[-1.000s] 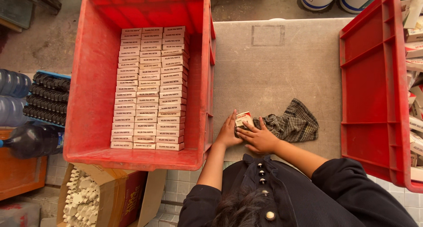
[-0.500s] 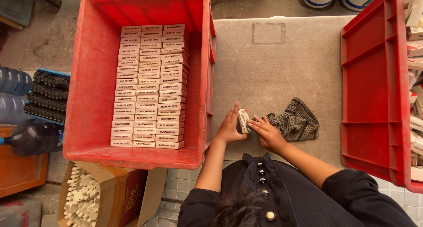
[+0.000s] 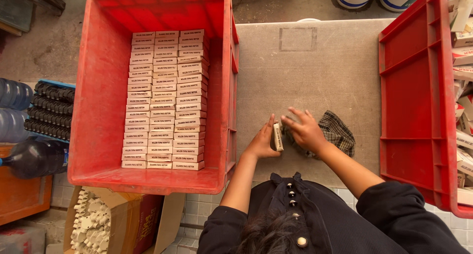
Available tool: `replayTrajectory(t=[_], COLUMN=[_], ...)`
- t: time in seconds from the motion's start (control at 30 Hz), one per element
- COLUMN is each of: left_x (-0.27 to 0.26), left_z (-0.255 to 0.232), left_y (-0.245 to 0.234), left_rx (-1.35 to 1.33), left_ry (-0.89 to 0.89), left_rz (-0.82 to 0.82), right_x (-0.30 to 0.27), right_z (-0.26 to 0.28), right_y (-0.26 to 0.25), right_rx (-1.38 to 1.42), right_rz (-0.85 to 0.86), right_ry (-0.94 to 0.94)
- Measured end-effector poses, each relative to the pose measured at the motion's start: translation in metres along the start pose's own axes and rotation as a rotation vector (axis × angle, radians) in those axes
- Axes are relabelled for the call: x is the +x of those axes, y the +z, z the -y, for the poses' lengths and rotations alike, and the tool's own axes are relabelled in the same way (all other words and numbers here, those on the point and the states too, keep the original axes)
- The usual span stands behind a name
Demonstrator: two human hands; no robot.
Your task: The person wipes small cardboard boxes with a cloth and places them into a red plastic crate.
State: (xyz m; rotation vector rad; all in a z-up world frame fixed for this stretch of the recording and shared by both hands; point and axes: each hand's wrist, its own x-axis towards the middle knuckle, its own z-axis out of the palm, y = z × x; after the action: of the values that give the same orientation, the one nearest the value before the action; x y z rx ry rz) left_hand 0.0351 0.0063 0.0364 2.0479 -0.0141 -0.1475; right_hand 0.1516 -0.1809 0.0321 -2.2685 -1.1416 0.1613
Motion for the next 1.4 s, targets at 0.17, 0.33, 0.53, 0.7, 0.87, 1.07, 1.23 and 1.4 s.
replayTrajectory(t=[0.17, 0.33, 0.53, 0.7, 0.87, 1.07, 1.23, 1.4], left_x=[0.003, 0.003, 0.001, 0.001, 0.002, 0.002, 0.001, 0.000], left_z=[0.007, 0.008, -0.001, 0.018, 0.017, 0.013, 0.021, 0.033], left_y=[0.004, 0.005, 0.000, 0.003, 0.006, 0.006, 0.008, 0.013], left_rx=[-0.055, -0.038, -0.062, -0.072, -0.068, -0.091, -0.118, -0.086], left_ry=[-0.048, -0.013, -0.050, 0.004, 0.021, -0.015, 0.016, 0.066], left_rz=[0.007, 0.003, -0.001, -0.006, -0.018, -0.012, -0.045, -0.049], right_x=[-0.018, -0.036, -0.011, -0.030, -0.028, 0.000, -0.027, -0.019], right_z=[0.028, 0.035, 0.009, 0.019, 0.012, 0.003, 0.016, 0.013], right_y=[0.009, 0.017, 0.015, 0.008, -0.011, 0.006, 0.011, -0.004], right_rx=[0.120, -0.216, -0.328, -0.219, -0.202, -0.351, -0.197, -0.169], right_rz=[-0.229, -0.048, 0.135, 0.360, 0.372, 0.414, 0.325, 0.314], right_ry=[-0.138, -0.475, -0.304, -0.433, -0.534, -0.297, -0.307, -0.552])
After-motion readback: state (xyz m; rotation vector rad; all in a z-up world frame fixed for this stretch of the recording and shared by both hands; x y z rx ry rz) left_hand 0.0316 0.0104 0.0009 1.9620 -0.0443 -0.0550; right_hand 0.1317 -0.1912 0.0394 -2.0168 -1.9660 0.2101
